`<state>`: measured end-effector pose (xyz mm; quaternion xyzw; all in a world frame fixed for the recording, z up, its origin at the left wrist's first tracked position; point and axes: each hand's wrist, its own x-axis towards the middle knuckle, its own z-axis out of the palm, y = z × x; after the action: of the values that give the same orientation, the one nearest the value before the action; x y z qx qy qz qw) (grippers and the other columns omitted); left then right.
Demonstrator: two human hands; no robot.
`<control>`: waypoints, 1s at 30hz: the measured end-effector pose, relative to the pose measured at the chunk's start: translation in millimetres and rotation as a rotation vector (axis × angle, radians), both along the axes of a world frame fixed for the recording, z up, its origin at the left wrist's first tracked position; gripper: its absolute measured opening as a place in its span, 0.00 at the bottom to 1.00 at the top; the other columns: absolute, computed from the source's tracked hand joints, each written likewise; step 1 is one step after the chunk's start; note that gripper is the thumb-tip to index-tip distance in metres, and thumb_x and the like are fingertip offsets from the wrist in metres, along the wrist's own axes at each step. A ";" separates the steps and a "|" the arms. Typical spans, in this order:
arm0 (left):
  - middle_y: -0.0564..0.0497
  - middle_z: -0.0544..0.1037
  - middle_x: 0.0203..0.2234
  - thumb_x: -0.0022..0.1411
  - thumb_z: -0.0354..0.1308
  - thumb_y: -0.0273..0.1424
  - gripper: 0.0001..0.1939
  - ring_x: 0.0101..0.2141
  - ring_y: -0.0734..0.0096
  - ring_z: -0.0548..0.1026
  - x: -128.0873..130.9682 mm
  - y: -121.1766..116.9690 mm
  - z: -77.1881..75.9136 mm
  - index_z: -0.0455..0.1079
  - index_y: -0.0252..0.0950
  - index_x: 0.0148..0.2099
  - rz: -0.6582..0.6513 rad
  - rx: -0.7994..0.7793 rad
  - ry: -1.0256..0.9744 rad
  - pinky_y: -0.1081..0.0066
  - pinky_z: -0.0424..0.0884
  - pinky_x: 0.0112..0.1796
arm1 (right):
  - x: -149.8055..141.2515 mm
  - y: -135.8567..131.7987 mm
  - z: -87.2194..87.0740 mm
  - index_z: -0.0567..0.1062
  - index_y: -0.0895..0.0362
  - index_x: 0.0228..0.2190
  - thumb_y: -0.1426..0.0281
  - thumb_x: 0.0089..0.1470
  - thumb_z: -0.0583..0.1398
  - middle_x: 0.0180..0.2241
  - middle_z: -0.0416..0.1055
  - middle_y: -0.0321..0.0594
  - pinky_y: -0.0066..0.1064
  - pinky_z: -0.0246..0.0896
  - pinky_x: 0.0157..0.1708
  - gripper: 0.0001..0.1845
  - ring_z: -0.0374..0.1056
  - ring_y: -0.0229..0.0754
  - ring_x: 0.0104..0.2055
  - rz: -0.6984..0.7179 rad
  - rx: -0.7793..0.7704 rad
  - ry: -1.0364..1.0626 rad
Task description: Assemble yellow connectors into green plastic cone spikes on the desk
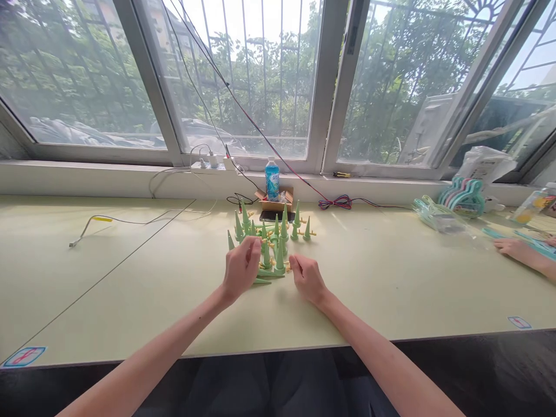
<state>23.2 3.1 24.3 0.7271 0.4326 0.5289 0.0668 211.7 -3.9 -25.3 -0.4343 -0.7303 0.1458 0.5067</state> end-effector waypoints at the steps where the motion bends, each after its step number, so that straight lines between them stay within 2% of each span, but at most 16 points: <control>1: 0.58 0.62 0.17 0.70 0.46 0.34 0.12 0.18 0.76 0.60 7.4 -3.1 -3.5 0.66 0.38 0.35 -0.034 -0.031 0.053 0.75 0.58 0.24 | 0.1 -0.3 0.5 0.53 0.54 0.21 0.62 0.67 0.47 0.18 0.49 0.30 0.28 0.45 0.22 0.22 0.46 0.34 0.21 -0.001 -0.002 0.005; 4: 0.58 0.64 0.17 0.71 0.45 0.35 0.13 0.18 0.74 0.63 22.6 -7.2 -15.0 0.68 0.36 0.40 -0.059 -0.092 0.173 0.74 0.59 0.24 | 0.3 -0.7 2.2 0.56 0.54 0.21 0.62 0.67 0.47 0.18 0.53 0.31 0.28 0.48 0.23 0.22 0.49 0.34 0.21 0.012 -0.012 0.018; 7: 0.58 0.64 0.16 0.71 0.44 0.37 0.14 0.17 0.73 0.63 25.9 -7.7 -24.0 0.67 0.36 0.39 -0.114 -0.118 0.264 0.74 0.58 0.23 | 0.5 -0.6 4.0 0.57 0.55 0.21 0.62 0.67 0.46 0.19 0.56 0.32 0.28 0.50 0.24 0.22 0.52 0.35 0.21 0.016 -0.032 0.032; 13: 0.57 0.66 0.18 0.69 0.50 0.37 0.11 0.18 0.74 0.63 19.5 -6.0 -35.2 0.63 0.37 0.34 -0.156 -0.130 0.270 0.74 0.59 0.24 | 0.7 1.3 3.2 0.58 0.55 0.20 0.61 0.66 0.46 0.18 0.57 0.32 0.28 0.49 0.23 0.23 0.52 0.35 0.20 0.025 -0.072 -0.017; 16: 0.57 0.67 0.18 0.69 0.50 0.35 0.10 0.19 0.74 0.63 18.8 -4.2 -39.5 0.63 0.37 0.35 -0.161 -0.087 0.280 0.74 0.59 0.24 | 1.0 3.2 1.3 0.56 0.55 0.19 0.61 0.66 0.46 0.17 0.55 0.31 0.29 0.47 0.23 0.24 0.50 0.34 0.20 0.016 -0.084 -0.037; 22: 0.56 0.67 0.20 0.69 0.50 0.34 0.09 0.20 0.74 0.64 19.6 -3.7 -40.9 0.64 0.37 0.35 -0.187 -0.003 0.263 0.74 0.61 0.26 | 1.0 4.9 1.2 0.52 0.54 0.18 0.58 0.66 0.45 0.16 0.49 0.30 0.29 0.44 0.21 0.25 0.45 0.34 0.20 -0.007 -0.087 -0.047; 28: 0.56 0.66 0.20 0.68 0.49 0.31 0.09 0.20 0.74 0.64 22.9 -6.3 -37.4 0.61 0.38 0.32 -0.167 -0.003 0.206 0.74 0.59 0.24 | 4.1 1.7 5.7 0.59 0.55 0.19 0.58 0.67 0.45 0.18 0.57 0.33 0.28 0.50 0.23 0.26 0.51 0.35 0.21 0.047 -0.089 -0.067; 30: 0.56 0.65 0.20 0.68 0.49 0.30 0.11 0.20 0.74 0.63 24.1 -6.8 -36.9 0.59 0.38 0.31 -0.147 -0.007 0.180 0.73 0.58 0.23 | 6.9 0.2 8.0 0.61 0.55 0.21 0.58 0.67 0.47 0.19 0.56 0.32 0.28 0.49 0.23 0.24 0.50 0.35 0.22 0.068 -0.078 -0.082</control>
<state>47.3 -3.7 -12.6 0.8011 0.3841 0.4538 0.0689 218.5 -3.7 -17.3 -0.4342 -0.7587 0.1731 0.4538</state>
